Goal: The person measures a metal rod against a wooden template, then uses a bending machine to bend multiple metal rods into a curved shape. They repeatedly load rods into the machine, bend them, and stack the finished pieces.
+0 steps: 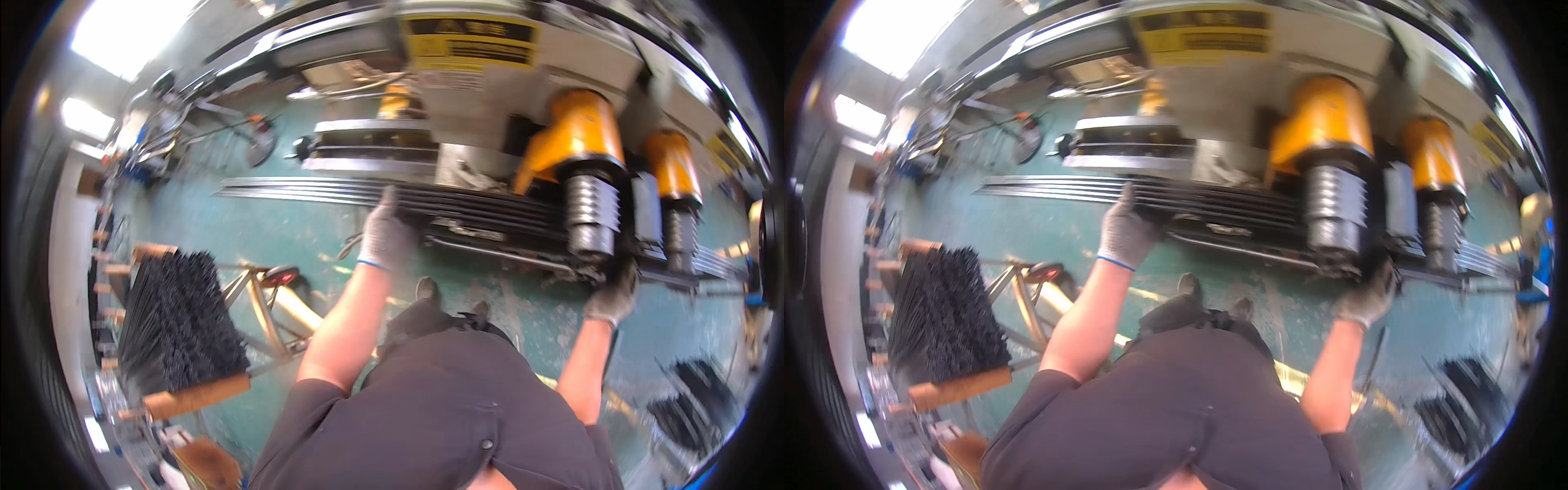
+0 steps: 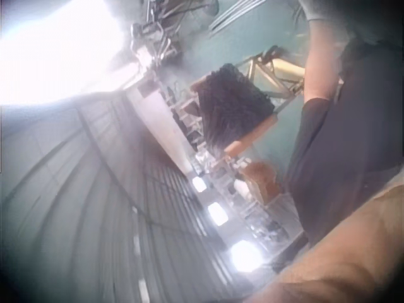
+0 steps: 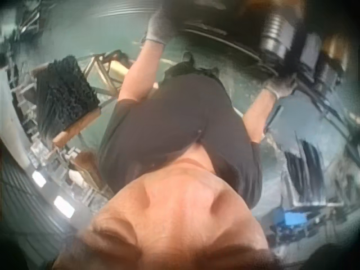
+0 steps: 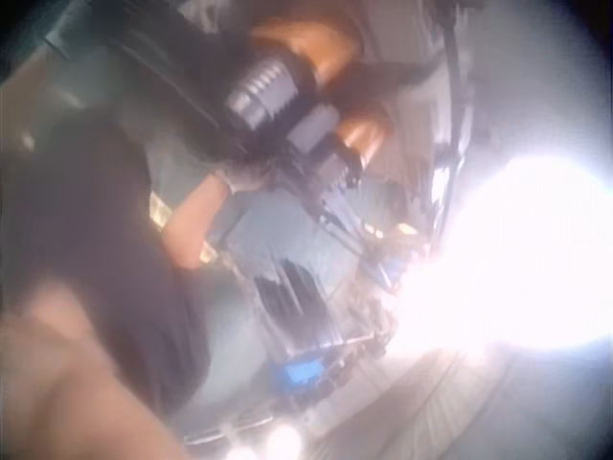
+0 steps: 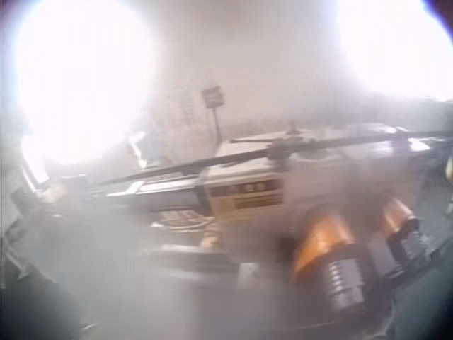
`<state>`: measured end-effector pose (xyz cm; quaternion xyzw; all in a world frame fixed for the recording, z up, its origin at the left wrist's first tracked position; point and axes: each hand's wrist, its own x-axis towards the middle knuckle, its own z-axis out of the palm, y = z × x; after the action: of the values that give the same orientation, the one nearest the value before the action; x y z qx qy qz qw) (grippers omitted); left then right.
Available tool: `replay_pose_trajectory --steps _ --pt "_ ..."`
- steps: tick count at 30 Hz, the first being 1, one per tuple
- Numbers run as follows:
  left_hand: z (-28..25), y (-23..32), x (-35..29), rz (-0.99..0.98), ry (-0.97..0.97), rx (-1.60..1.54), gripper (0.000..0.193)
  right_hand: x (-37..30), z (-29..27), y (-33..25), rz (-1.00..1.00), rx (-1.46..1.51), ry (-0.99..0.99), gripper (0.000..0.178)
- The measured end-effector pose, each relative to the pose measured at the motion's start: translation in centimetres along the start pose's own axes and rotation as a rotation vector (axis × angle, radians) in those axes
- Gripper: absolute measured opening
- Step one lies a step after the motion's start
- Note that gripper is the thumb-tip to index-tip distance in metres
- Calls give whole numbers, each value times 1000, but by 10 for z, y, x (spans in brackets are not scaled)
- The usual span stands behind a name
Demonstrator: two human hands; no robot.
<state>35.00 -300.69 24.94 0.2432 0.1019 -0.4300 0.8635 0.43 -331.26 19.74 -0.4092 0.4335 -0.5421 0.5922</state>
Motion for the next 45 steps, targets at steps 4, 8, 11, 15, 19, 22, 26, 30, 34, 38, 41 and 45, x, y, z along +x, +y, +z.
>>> replay_pose_trajectory --steps 4,8,11,15,19,22,26,30,34,38,41,45 --pt "-28 56 -14 172 -43 -65 63 14 -82 61 -142 -494 -110 57" --pt "-82 152 -20 334 39 -129 57 -34 -78 90 217 -270 153 62" --pt "-126 246 -25 469 143 -72 56 -80 -78 131 278 -331 239 46" --pt "-193 370 -26 616 299 14 52 -133 -93 192 574 -359 239 33" --pt "-247 463 -30 694 415 30 58 -194 -85 220 642 -444 160 28" --pt "-248 484 -22 738 514 60 53 -217 -91 233 587 -439 158 30" --pt "-254 480 -25 694 372 225 46 -219 -90 221 612 -473 123 27" --pt "-228 455 -28 683 409 249 41 -201 -78 215 524 -497 152 22" --pt "-230 467 -36 641 337 137 37 -198 -46 211 507 -537 147 24" --pt "-229 471 -31 630 285 222 39 -199 -34 216 484 -567 108 25" --pt "-215 464 -34 649 283 285 39 -205 -29 219 470 -617 97 26" --pt "-217 468 -45 621 241 361 43 -217 -27 214 518 -593 61 24"
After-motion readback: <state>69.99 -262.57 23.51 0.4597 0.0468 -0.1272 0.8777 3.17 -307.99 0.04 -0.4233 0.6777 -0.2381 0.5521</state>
